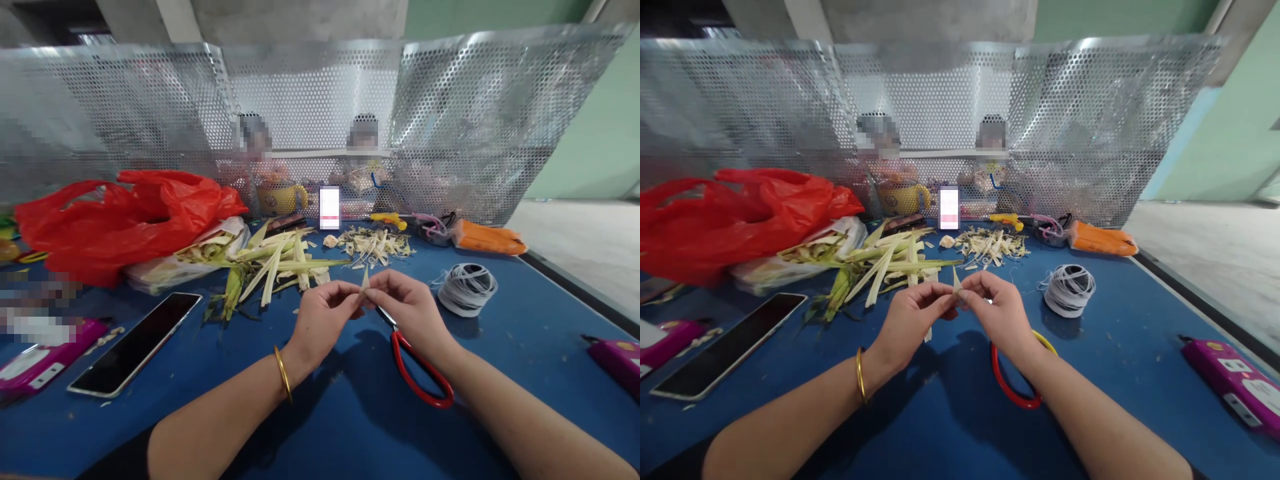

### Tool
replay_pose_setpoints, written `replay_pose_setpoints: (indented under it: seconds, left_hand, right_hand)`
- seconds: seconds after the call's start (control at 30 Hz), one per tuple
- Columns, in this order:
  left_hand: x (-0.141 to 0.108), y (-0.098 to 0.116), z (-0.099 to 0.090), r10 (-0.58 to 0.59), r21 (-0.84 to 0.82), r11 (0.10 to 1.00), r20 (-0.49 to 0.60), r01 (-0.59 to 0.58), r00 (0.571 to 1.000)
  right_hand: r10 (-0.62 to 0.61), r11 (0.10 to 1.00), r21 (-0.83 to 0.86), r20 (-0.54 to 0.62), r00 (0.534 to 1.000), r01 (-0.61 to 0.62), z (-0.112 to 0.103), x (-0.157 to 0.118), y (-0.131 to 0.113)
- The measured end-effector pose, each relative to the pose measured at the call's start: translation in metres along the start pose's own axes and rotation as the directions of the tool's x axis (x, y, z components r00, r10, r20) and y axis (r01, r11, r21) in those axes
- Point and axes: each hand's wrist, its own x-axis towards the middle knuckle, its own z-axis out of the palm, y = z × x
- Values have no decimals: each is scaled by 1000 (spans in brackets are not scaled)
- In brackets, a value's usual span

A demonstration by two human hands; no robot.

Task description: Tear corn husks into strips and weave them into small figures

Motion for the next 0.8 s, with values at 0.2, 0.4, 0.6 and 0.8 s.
replay_pose_setpoints:
  seconds: [0.2,0.4,0.6,0.8]
  left_hand:
    - [3,5,-7,-19,199,980,60,6,998]
    - [5,8,-8,-78,210,975,47,66,996]
    - [2,2,-1,-189,-101,978,-40,185,981]
    - [-2,-5,7,-279,-199,948,-142,249,950]
  right_hand:
    - [-14,988,-154,66,998,24,-7,3,-8]
    - [84,988,-138,135,987,-65,-8,4,-10]
    - [177,972,160,-9,984,-173,4,1,-3]
    - [115,989,101,-97,989,-105,12,-5,5]
